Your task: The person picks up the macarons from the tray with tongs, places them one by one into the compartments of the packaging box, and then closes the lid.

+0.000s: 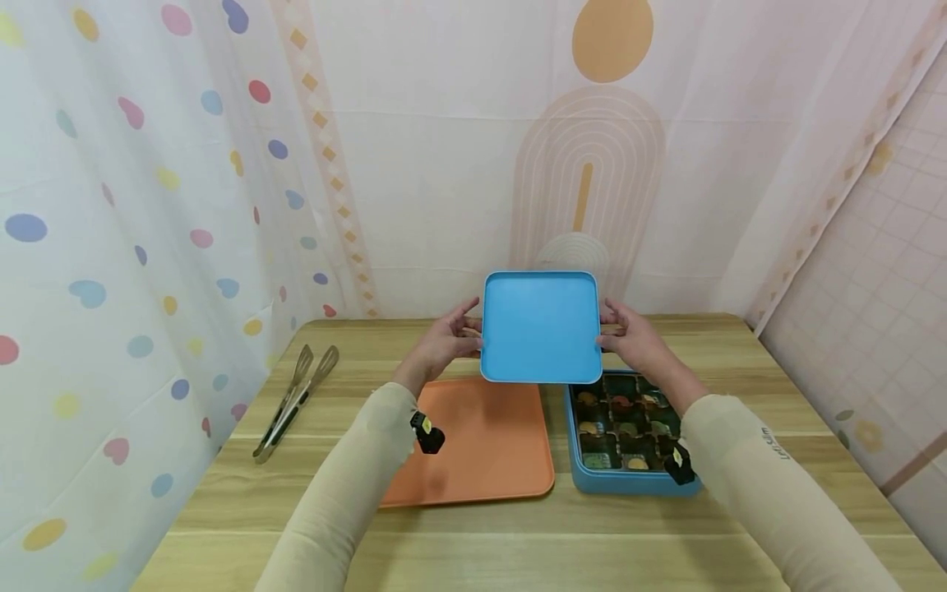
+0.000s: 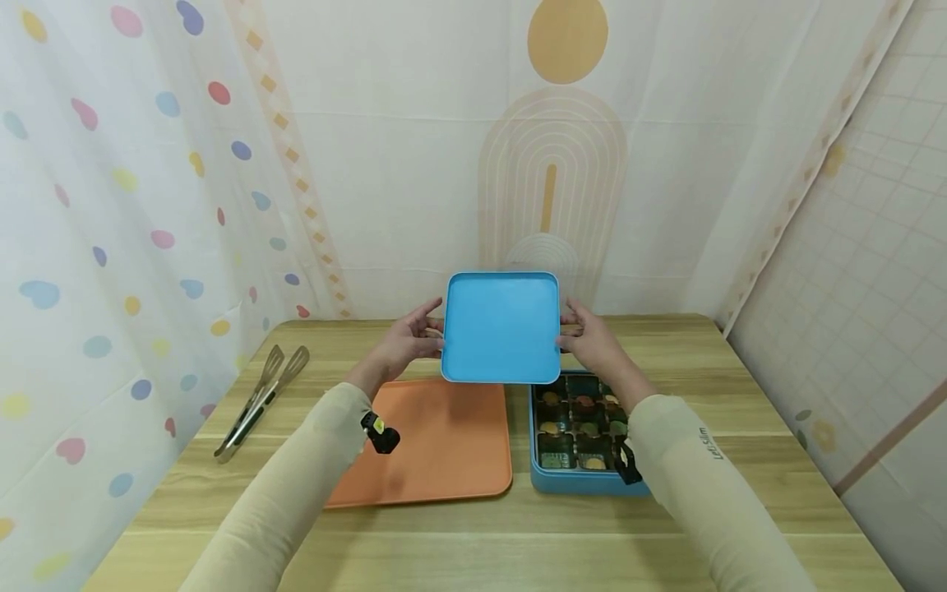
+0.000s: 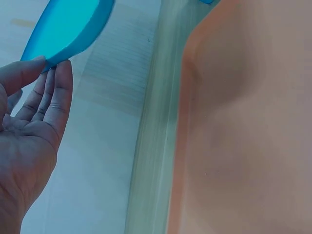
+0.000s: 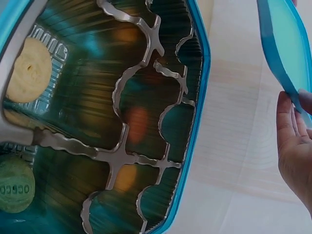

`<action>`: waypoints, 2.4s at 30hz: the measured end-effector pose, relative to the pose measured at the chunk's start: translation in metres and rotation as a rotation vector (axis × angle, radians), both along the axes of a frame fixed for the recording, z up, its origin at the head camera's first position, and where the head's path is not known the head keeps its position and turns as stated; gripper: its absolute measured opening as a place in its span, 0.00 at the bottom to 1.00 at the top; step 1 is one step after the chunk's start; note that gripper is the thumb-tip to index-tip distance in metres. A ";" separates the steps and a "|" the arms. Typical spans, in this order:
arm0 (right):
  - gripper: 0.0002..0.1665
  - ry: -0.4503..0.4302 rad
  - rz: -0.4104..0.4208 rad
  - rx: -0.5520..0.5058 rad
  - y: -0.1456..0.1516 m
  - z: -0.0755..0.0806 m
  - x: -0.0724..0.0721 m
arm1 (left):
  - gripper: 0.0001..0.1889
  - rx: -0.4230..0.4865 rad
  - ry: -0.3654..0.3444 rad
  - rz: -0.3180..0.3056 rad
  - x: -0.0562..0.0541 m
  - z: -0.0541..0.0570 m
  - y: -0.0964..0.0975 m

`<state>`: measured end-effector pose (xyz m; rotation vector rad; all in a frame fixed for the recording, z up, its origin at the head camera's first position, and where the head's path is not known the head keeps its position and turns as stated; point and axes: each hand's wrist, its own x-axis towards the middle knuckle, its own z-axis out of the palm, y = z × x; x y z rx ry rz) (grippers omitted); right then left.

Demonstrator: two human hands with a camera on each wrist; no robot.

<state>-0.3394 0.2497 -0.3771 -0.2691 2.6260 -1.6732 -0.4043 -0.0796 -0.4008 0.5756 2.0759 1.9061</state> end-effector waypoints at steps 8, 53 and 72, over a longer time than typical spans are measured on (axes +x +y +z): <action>0.38 0.021 -0.010 -0.002 -0.001 -0.001 0.000 | 0.36 0.011 0.015 0.014 0.001 0.001 0.001; 0.42 0.045 -0.036 0.000 -0.012 0.000 0.002 | 0.39 -0.123 0.072 0.060 0.004 0.001 0.003; 0.46 0.025 -0.013 0.003 -0.005 0.001 0.006 | 0.40 -0.197 0.129 0.015 0.016 0.009 0.014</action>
